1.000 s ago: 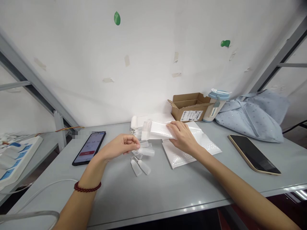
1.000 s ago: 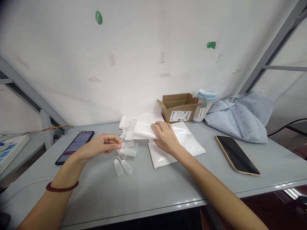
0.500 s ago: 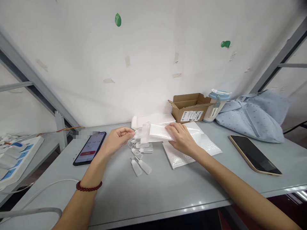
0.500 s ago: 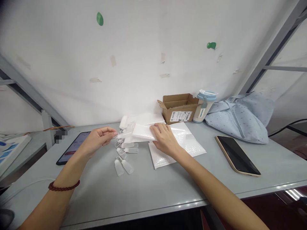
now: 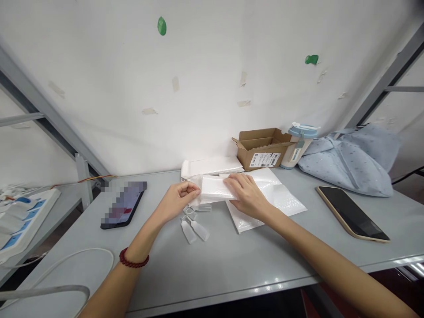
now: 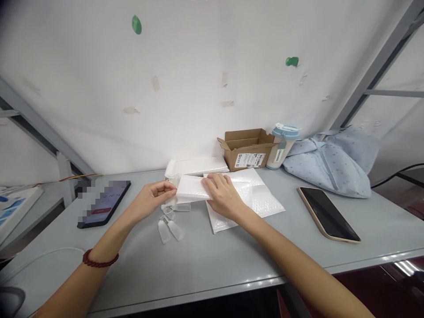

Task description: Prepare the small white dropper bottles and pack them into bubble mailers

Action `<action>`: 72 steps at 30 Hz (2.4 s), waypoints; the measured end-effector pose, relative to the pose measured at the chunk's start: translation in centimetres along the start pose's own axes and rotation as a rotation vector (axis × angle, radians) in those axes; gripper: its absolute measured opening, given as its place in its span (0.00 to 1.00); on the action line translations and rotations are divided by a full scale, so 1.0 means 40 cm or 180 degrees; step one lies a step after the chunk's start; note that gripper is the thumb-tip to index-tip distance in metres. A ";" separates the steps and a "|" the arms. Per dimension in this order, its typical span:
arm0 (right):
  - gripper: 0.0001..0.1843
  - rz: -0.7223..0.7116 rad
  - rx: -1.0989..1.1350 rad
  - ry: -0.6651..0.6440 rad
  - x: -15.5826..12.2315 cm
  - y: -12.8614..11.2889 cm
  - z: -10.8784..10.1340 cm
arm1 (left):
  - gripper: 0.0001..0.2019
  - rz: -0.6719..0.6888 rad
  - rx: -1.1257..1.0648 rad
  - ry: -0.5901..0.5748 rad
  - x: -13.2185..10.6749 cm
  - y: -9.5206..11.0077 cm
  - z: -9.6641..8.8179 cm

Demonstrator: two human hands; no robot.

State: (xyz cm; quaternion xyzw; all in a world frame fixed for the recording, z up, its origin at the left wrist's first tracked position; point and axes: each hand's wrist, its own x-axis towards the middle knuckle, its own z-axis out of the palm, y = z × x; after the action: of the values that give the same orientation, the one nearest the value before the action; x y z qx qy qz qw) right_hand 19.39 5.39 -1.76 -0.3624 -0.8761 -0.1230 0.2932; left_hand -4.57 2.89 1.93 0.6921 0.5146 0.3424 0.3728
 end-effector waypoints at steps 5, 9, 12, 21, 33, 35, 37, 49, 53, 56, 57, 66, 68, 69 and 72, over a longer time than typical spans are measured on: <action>0.21 -0.0019 0.0025 -0.0063 -0.001 -0.010 0.003 | 0.12 0.0059 0.0141 -0.0078 -0.004 0.003 0.013; 0.22 -0.0045 0.0043 -0.0120 -0.003 -0.014 0.002 | 0.11 0.0189 0.0603 0.0099 -0.007 0.005 0.024; 0.22 -0.0052 0.0076 -0.0131 -0.004 -0.015 0.000 | 0.11 0.0066 0.0485 -0.0064 -0.013 0.011 0.029; 0.22 -0.0092 0.0132 -0.0075 -0.002 -0.017 -0.004 | 0.11 -0.0151 -0.0261 -0.0465 -0.015 0.031 0.005; 0.20 0.0076 -0.0063 0.0129 0.005 -0.003 -0.019 | 0.14 -0.0695 0.0043 0.0185 0.001 0.004 -0.010; 0.20 0.0130 -0.0177 0.0145 0.007 -0.004 -0.022 | 0.16 -0.0727 -0.0050 0.0099 -0.001 0.007 -0.003; 0.19 0.0155 -0.0265 0.0160 0.009 -0.004 -0.024 | 0.17 -0.0772 -0.0223 0.0125 -0.003 0.007 0.002; 0.19 -0.0233 -0.0285 -0.0116 -0.005 -0.030 0.007 | 0.18 -0.0688 -0.0965 0.0145 -0.001 0.000 0.035; 0.23 -0.0340 -0.0304 -0.0200 -0.008 -0.037 0.006 | 0.17 -0.0658 -0.1082 0.0143 -0.004 -0.001 0.039; 0.25 -0.0345 -0.0269 -0.0225 -0.011 -0.039 0.004 | 0.17 -0.0635 -0.1139 0.0231 0.000 -0.001 0.042; 0.25 -0.0348 -0.0254 -0.0239 -0.012 -0.039 0.005 | 0.17 -0.0625 -0.1157 0.0250 0.001 0.001 0.043; 0.25 -0.0355 -0.0225 -0.0427 -0.009 -0.046 -0.006 | 0.19 -0.0177 -0.0456 0.0625 -0.006 0.016 0.051; 0.24 -0.0381 -0.0266 -0.0433 -0.008 -0.047 -0.011 | 0.16 0.0031 -0.0183 0.0695 -0.008 0.013 0.054; 0.23 -0.0396 -0.0288 -0.0420 -0.008 -0.047 -0.013 | 0.13 0.0178 -0.0034 0.0711 -0.008 0.009 0.057; 0.21 -0.0405 -0.0367 -0.0329 -0.007 -0.048 -0.011 | 0.09 0.0698 0.0509 0.0626 -0.006 -0.010 0.066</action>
State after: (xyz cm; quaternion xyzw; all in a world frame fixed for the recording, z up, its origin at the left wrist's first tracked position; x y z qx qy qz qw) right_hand 18.40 3.68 -1.58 -0.3282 -0.9028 -0.1727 0.2179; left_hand -2.56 2.31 0.28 0.7347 0.4956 0.4051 0.2248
